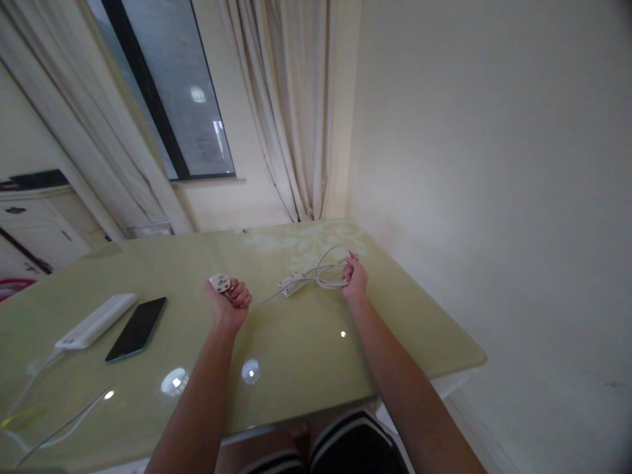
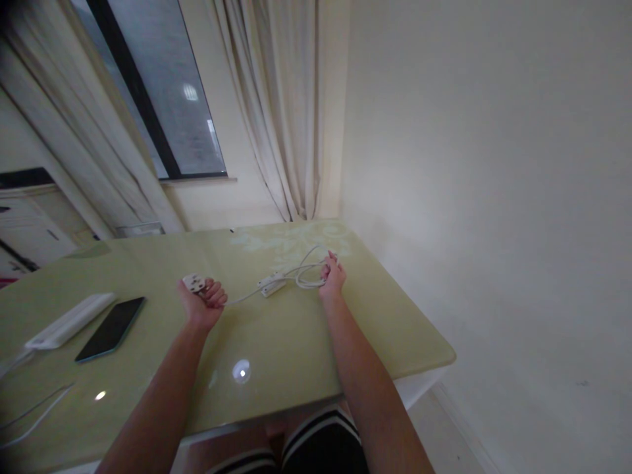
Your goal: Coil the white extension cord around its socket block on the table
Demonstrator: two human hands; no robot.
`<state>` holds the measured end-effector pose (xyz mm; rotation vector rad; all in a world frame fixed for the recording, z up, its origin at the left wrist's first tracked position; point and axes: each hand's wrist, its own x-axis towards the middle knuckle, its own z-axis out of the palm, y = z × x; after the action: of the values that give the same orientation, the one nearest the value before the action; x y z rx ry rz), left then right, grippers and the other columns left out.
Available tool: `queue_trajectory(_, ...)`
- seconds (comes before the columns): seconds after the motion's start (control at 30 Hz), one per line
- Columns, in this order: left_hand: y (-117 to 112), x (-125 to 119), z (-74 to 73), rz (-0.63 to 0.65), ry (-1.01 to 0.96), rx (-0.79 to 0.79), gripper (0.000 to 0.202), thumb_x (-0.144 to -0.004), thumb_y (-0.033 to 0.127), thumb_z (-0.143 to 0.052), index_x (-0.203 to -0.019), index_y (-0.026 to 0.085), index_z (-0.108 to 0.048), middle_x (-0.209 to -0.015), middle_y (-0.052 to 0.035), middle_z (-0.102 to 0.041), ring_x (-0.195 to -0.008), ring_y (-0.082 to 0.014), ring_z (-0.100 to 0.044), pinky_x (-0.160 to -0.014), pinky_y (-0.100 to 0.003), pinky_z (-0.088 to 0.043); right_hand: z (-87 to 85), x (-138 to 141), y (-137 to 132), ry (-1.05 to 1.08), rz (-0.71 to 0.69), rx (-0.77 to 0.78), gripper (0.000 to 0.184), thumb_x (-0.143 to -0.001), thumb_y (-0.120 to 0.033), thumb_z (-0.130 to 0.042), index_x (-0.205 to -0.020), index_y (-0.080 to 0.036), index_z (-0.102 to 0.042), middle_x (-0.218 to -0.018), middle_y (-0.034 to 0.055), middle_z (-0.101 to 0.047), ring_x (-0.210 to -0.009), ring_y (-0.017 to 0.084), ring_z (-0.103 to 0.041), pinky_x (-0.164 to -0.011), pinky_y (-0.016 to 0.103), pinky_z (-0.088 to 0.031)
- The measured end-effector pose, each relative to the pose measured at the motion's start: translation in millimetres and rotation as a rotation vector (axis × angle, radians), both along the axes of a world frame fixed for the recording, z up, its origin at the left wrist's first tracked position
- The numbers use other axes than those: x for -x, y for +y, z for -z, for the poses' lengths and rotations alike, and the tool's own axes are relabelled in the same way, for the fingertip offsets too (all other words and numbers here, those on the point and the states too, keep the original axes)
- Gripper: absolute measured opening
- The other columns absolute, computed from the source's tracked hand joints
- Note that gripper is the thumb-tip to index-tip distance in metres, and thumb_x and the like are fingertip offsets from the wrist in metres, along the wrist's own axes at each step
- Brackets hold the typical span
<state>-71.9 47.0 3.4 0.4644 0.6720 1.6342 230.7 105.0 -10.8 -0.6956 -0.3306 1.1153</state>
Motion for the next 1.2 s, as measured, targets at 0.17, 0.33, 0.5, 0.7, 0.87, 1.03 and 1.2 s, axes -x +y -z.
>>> queue_trajectory(0.17,-1.3,-10.8,1.7,0.209,0.207,0.185,0.065,-0.09,0.078,-0.036,-0.075,0.018,-0.055,-0.048,0.0116,-0.024,-0.032,-0.0041,-0.014,-0.032,-0.017,-0.011,-13.0,-10.2,-5.9,0.044,-0.054,-0.125,0.034,-0.067,-0.024,-0.077,-0.099,-0.019,-0.067,-0.05,-0.0154,-0.036,-0.036,0.001,-0.023,-0.032,0.013,-0.017)
queue_trajectory(0.33,-10.0,-21.8,7.2,0.556,0.481,0.175,0.065,-0.085,0.078,-0.048,-0.08,0.014,-0.062,-0.054,0.009,-0.034,-0.037,-0.0021,-0.013,-0.036,-0.017,-0.009,-24.7,-27.9,-15.6,0.148,-0.061,-0.289,0.023,-0.071,-0.023,-0.077,-0.091,-0.021,-0.064,-0.063,-0.0119,-0.051,-0.037,-0.001,-0.023,-0.03,0.011,-0.02)
queue_trajectory(0.5,-14.1,-33.1,14.6,0.667,0.784,0.055,0.068,-0.086,0.078,-0.047,-0.09,0.013,-0.068,-0.066,0.0015,-0.053,-0.043,-0.0043,-0.027,-0.043,-0.019,-0.019,-27.5,-37.1,-20.2,0.219,-0.119,-0.361,0.021,-0.073,-0.021,-0.076,-0.09,-0.02,-0.065,-0.072,-0.0083,-0.06,-0.039,0.0,-0.025,-0.029,0.008,-0.024)
queue_trajectory(0.7,6.6,-36.7,40.0,-0.005,1.089,0.042,0.072,-0.089,0.081,-0.024,-0.087,0.019,-0.06,-0.06,0.0017,-0.052,-0.042,-0.0123,-0.041,-0.044,-0.026,-0.033,-30.1,-25.1,-25.1,0.252,-0.196,-0.419,0.018,-0.074,-0.017,-0.072,-0.091,-0.019,-0.067,-0.072,-0.0075,-0.06,-0.041,0.0,-0.027,-0.03,0.005,-0.027)
queue_trajectory(0.87,18.6,-21.4,51.5,-0.34,1.394,0.121,0.049,-0.097,0.057,-0.037,-0.11,0.016,-0.058,-0.091,-0.011,-0.067,-0.083,-0.0258,-0.067,-0.078,-0.04,-0.053,-30.7,-9.9,-26.4,0.181,-0.198,-0.344,0.024,-0.071,-0.019,-0.072,-0.094,-0.022,-0.069,-0.071,-0.0086,-0.057,-0.04,0.0,-0.024,-0.03,0.007,-0.025)
queue_trajectory(1.03,11.3,-19.8,44.8,-0.482,1.67,0.315,0.059,-0.093,0.042,-0.052,-0.139,0.005,-0.046,-0.136,-0.0286,-0.054,-0.132,-0.0376,-0.051,-0.106,-0.053,-0.042,-23.9,-2.5,-22.6,0.187,-0.206,-0.314,0.03,-0.069,-0.019,-0.072,-0.099,-0.021,-0.069,-0.069,-0.0102,-0.054,-0.04,-0.001,-0.023,-0.031,0.009,-0.022)
queue_trajectory(1.2,1.5,-24.5,31.0,-0.555,1.754,0.316,0.057,-0.096,0.041,-0.05,-0.144,0.012,-0.047,-0.142,-0.0246,-0.054,-0.134,-0.0395,-0.048,-0.106,-0.058,-0.04,-17.3,-0.2,-19.5,0.17,-0.193,-0.281,0.029,-0.071,-0.02,-0.07,-0.1,-0.022,-0.069,-0.068,-0.0097,-0.054,-0.04,0.001,-0.023,-0.032,0.013,-0.021)
